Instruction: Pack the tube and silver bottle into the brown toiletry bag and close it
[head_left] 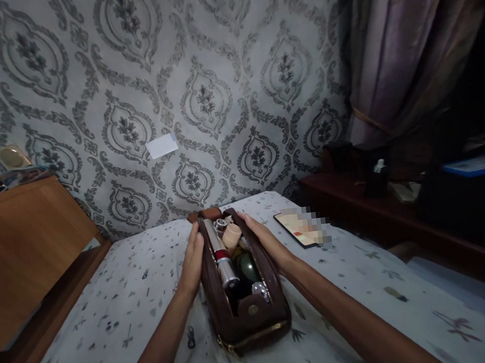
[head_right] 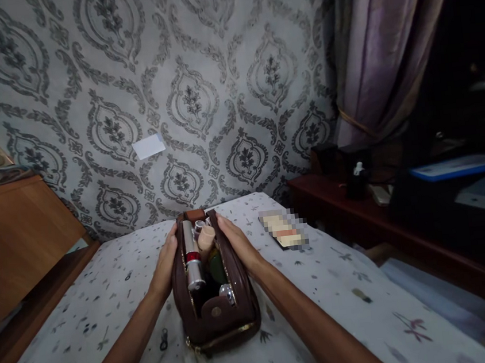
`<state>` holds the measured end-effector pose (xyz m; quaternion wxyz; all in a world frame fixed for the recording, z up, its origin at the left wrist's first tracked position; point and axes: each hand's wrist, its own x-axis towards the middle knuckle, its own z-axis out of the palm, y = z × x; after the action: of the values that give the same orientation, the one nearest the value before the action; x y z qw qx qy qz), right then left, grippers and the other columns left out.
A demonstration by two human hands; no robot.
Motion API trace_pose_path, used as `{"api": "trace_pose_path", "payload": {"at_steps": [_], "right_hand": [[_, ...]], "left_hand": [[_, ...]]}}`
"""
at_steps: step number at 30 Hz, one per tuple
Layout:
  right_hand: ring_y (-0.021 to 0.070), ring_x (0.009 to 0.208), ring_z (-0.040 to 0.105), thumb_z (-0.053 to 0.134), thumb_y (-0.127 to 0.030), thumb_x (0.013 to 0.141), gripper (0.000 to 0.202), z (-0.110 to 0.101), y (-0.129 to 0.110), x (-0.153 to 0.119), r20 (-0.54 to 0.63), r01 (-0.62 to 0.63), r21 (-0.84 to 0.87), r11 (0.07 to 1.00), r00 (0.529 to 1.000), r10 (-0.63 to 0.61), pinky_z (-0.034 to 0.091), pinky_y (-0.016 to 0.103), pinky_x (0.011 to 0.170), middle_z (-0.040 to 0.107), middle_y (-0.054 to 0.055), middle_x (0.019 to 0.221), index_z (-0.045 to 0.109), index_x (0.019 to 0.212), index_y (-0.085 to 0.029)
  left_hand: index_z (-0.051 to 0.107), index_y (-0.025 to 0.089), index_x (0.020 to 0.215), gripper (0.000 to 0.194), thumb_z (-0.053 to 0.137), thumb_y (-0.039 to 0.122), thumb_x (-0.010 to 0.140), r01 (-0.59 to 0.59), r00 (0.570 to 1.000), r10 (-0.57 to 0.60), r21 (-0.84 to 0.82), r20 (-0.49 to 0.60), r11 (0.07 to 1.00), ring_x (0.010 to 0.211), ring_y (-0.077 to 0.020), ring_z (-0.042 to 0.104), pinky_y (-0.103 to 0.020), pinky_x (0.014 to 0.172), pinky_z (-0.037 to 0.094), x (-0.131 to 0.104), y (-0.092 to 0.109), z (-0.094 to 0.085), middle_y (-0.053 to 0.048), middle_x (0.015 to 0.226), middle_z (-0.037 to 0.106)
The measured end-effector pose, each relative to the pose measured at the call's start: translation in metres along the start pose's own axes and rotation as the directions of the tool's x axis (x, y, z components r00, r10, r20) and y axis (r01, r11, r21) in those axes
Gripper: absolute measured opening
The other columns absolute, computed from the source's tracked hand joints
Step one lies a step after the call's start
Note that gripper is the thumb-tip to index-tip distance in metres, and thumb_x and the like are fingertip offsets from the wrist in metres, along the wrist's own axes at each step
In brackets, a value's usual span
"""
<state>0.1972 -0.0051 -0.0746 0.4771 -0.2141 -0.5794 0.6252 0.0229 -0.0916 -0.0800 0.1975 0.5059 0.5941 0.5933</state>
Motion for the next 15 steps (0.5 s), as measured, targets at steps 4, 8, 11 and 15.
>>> {"api": "trace_pose_path", "payload": {"at_steps": [4,8,11,15], "right_hand": [[0.0235,0.143,0.036,0.054,-0.068,0.083,0.07,0.0009,0.001,0.0011,0.021,-0.023,-0.104,0.994,0.999,0.026,0.019,0.041,0.122,0.045,0.003,0.152,0.054,0.138,-0.024],[0.0227,0.141,0.04,0.047,-0.063,0.088,0.069,0.0027,0.0003,0.0004,0.021,-0.039,-0.252,0.967,0.999,0.046,0.026,0.043,0.119,0.045,0.003,0.152,0.044,0.145,-0.025],[0.0224,0.142,0.038,0.048,-0.058,0.089,0.067,0.0039,-0.0019,-0.0012,0.023,-0.041,-0.299,0.953,0.998,0.05,0.027,0.043,0.119,0.043,0.003,0.153,0.042,0.147,-0.025],[0.0247,0.141,0.039,0.057,-0.053,0.084,0.069,0.0053,-0.0086,-0.0011,0.024,-0.05,-0.328,0.943,0.998,0.061,0.024,0.044,0.119,0.045,0.006,0.152,0.043,0.144,-0.023]], "left_hand": [[0.045,0.021,0.143,0.062,0.04,0.059,0.093,-0.017,1.0,0.016,0.054,0.016,0.998,0.147,-0.0216,0.028,-0.04,0.124,0.015,0.0016,-0.0002,0.0012,-0.007,0.157,0.034],[0.048,0.024,0.14,0.057,0.044,0.056,0.093,-0.056,0.998,0.053,0.085,0.036,0.995,0.147,-0.0225,0.028,-0.042,0.124,0.016,0.005,-0.0058,0.001,-0.006,0.157,0.036],[0.049,0.023,0.14,0.056,0.046,0.054,0.093,-0.084,0.996,0.079,0.112,0.046,0.99,0.147,-0.0236,0.029,-0.044,0.124,0.016,0.0074,-0.0084,0.0008,-0.008,0.156,0.036],[0.048,0.019,0.14,0.057,0.045,0.053,0.093,-0.102,0.994,0.094,0.157,0.057,0.982,0.147,-0.025,0.028,-0.045,0.123,0.017,0.0093,-0.0069,0.0014,-0.011,0.156,0.036]]}}
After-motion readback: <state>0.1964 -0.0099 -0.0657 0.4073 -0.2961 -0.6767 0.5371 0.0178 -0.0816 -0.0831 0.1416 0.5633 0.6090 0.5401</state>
